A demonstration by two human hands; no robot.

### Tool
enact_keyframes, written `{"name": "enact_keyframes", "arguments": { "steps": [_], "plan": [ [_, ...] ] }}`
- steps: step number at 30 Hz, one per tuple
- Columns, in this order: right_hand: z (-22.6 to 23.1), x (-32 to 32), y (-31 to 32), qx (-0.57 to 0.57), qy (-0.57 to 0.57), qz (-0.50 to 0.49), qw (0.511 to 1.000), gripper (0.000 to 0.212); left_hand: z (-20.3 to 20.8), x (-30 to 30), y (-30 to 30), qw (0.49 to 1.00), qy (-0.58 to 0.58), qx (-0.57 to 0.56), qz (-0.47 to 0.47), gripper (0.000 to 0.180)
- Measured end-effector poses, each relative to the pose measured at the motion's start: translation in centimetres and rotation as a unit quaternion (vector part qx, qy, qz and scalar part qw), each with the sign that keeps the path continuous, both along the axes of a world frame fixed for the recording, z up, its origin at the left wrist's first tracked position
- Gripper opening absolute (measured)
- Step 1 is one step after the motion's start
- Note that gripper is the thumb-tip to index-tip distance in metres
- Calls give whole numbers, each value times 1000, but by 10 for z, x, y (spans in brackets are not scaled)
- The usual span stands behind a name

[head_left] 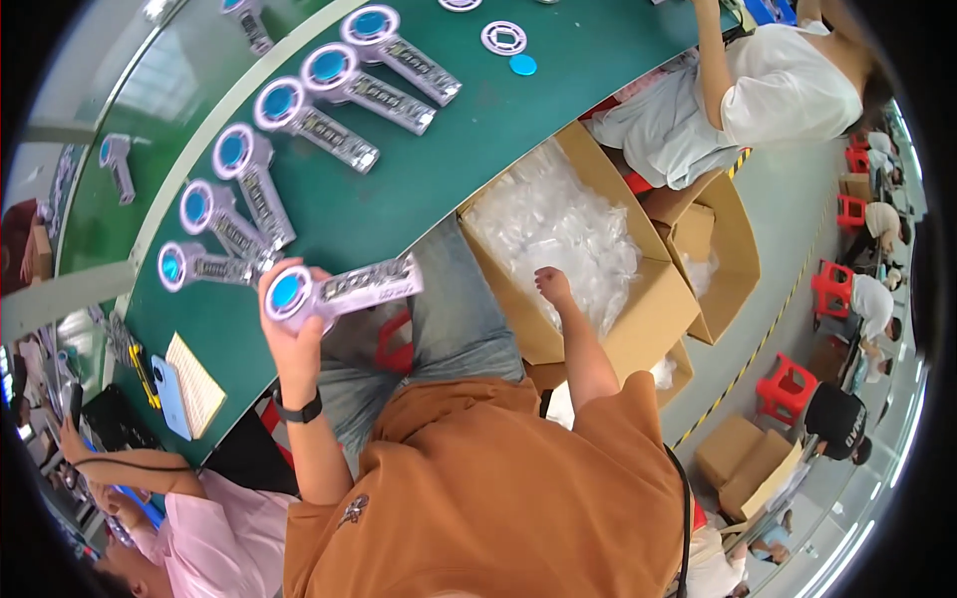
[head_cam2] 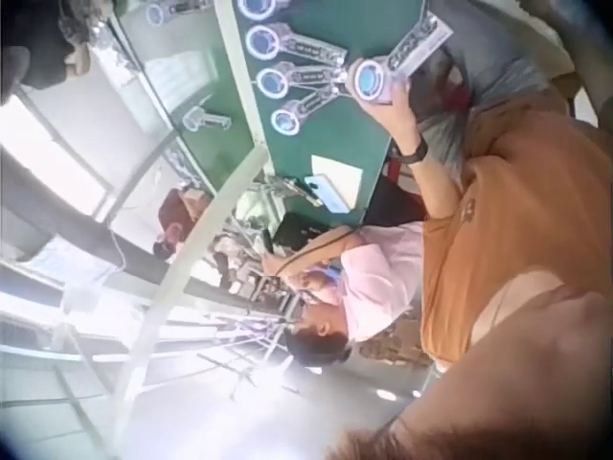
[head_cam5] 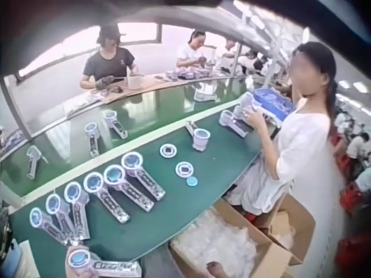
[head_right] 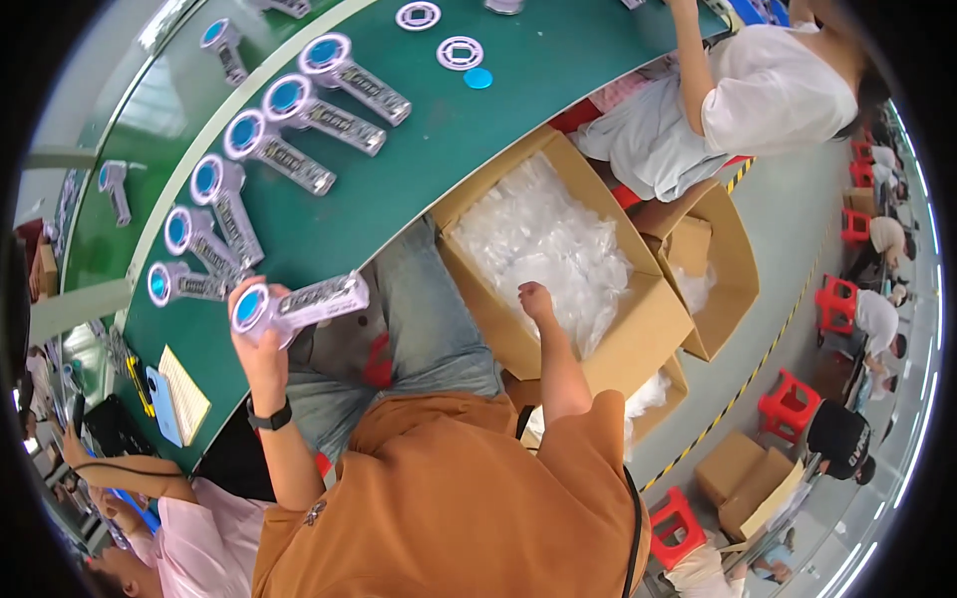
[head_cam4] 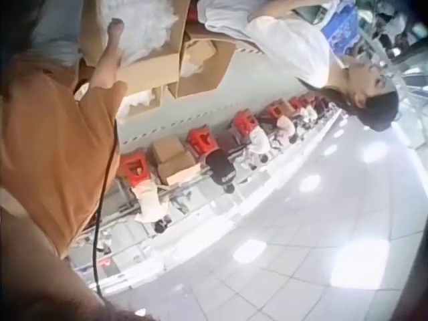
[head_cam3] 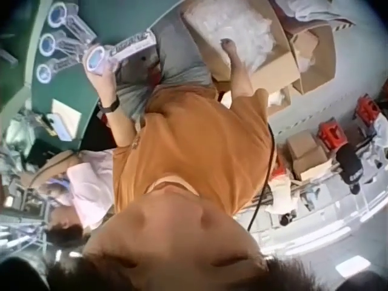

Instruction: Assembling and inspecting handheld light-up fans or electronic wands on a production line.

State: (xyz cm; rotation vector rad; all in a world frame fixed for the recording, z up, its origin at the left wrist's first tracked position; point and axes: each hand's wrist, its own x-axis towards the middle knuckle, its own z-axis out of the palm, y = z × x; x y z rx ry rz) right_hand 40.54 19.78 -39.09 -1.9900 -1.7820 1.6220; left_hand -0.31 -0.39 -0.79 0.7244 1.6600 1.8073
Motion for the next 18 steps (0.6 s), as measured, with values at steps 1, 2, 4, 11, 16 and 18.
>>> {"name": "enact_keyframes", "arguments": {
  "steps": [1, 2, 4, 11, 16, 18],
  "plan": [
    [-13, 5, 0, 175, -53, 104, 978, 20, 1, 2, 1, 1000, -9, -13, 4, 75],
    [-13, -11, 2, 211, -38, 68, 974, 19, 0, 1, -1, 1000, -1, -18, 14, 77],
    [-13, -37, 15, 313, -24, 82, 946, 16, 4, 3, -3, 998, -15, -33, 44, 82],
    [-90, -55, 46, 156, -139, 171, 963, 27, -2, 2, -2, 997, -35, -44, 49, 79],
    [-100, -56, 54, 35, -274, 201, 940, 48, -7, 3, -3, 998, -19, -6, 66, 91],
    [-98, -42, 46, 66, -281, 239, 927, 51, -10, 0, -3, 997, -24, 1, 76, 94]
  ]
}}
